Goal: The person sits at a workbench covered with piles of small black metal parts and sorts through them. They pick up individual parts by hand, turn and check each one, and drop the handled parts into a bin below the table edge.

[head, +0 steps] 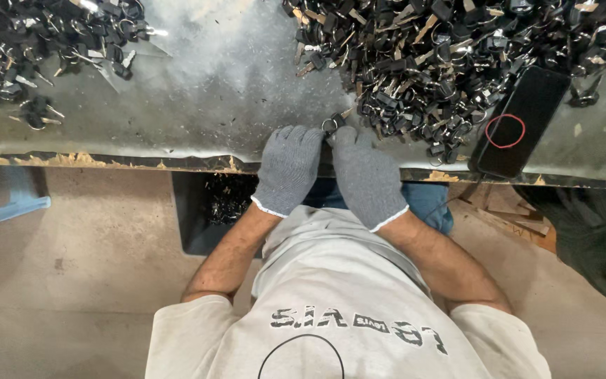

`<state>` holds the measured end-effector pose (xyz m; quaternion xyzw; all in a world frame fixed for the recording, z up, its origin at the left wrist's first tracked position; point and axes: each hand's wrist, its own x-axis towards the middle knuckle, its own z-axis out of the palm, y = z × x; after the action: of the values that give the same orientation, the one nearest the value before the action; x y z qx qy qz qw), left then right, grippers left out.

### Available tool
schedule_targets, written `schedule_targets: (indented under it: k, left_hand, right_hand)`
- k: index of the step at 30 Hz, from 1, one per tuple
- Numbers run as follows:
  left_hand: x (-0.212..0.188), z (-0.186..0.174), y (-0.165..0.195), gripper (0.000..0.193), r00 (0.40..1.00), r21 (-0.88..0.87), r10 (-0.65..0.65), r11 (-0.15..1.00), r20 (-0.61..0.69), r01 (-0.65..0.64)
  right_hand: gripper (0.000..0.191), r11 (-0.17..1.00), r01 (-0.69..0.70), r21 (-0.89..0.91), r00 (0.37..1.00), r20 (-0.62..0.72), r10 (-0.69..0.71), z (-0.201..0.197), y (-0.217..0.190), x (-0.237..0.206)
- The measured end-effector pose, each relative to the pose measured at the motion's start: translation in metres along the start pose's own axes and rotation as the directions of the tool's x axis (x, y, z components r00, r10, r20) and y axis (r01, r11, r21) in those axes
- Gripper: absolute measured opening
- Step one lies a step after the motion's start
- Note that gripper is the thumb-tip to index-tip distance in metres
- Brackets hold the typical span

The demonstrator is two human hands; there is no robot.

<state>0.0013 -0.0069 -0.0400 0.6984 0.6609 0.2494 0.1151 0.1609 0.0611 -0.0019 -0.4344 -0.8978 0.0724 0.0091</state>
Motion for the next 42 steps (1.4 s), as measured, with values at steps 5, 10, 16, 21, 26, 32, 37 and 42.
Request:
schedule_targets:
  k: [5, 10, 16, 21, 26, 32, 37, 42]
  left_hand:
    - [0.002, -0.006, -0.004, 0.022, 1.000, 0.007, 0.001, 1.000, -0.020, 0.000]
    - [0.004, -0.008, 0.004, 0.025, 0.999, 0.027, -0.038, 0.999, -0.021, 0.038]
    - [0.003, -0.009, 0.002, 0.040, 0.978, -0.148, -0.207, 0.968, -0.007, 0.204]
    - [0.002, -0.007, -0.001, 0.040, 0.996, -0.166, -0.036, 0.986, -0.085, 0.022]
    - [0.001, -0.005, 0.002, 0.036, 0.998, -0.080, -0.023, 0.997, -0.051, 0.019]
    - [-0.002, -0.013, 0.008, 0.037, 0.986, -0.062, -0.125, 0.991, -0.109, 0.119]
    - [-0.002, -0.014, 0.016, 0.016, 0.984, 0.077, -0.103, 0.990, -0.146, 0.115]
    - [-0.001, -0.013, 0.007, 0.015, 0.981, -0.060, -0.143, 0.989, -0.130, 0.136]
  right_hand:
    - [0.019, 0.938, 0.118, 0.327, 0.987, 0.061, -0.145, 0.000, 0.013, 0.007]
    - [0.014, 0.982, 0.070, 0.173, 0.994, 0.066, -0.083, 0.002, 0.011, 0.002]
    - [0.017, 0.976, 0.102, 0.192, 0.990, 0.075, -0.118, 0.015, 0.015, -0.001]
    - [0.016, 0.985, 0.148, -0.084, 0.989, -0.017, -0.149, 0.014, 0.002, -0.018]
    - [0.034, 0.954, 0.073, 0.291, 0.909, 0.375, -0.183, 0.001, 0.016, 0.013]
    - [0.040, 0.869, 0.106, 0.484, 0.989, 0.042, -0.144, -0.003, 0.021, 0.012]
    - [0.030, 0.969, 0.114, 0.217, 0.992, 0.031, -0.123, 0.005, 0.019, -0.014]
    - [0.013, 0.970, 0.231, -0.073, 0.964, 0.154, -0.217, 0.014, 0.017, -0.017]
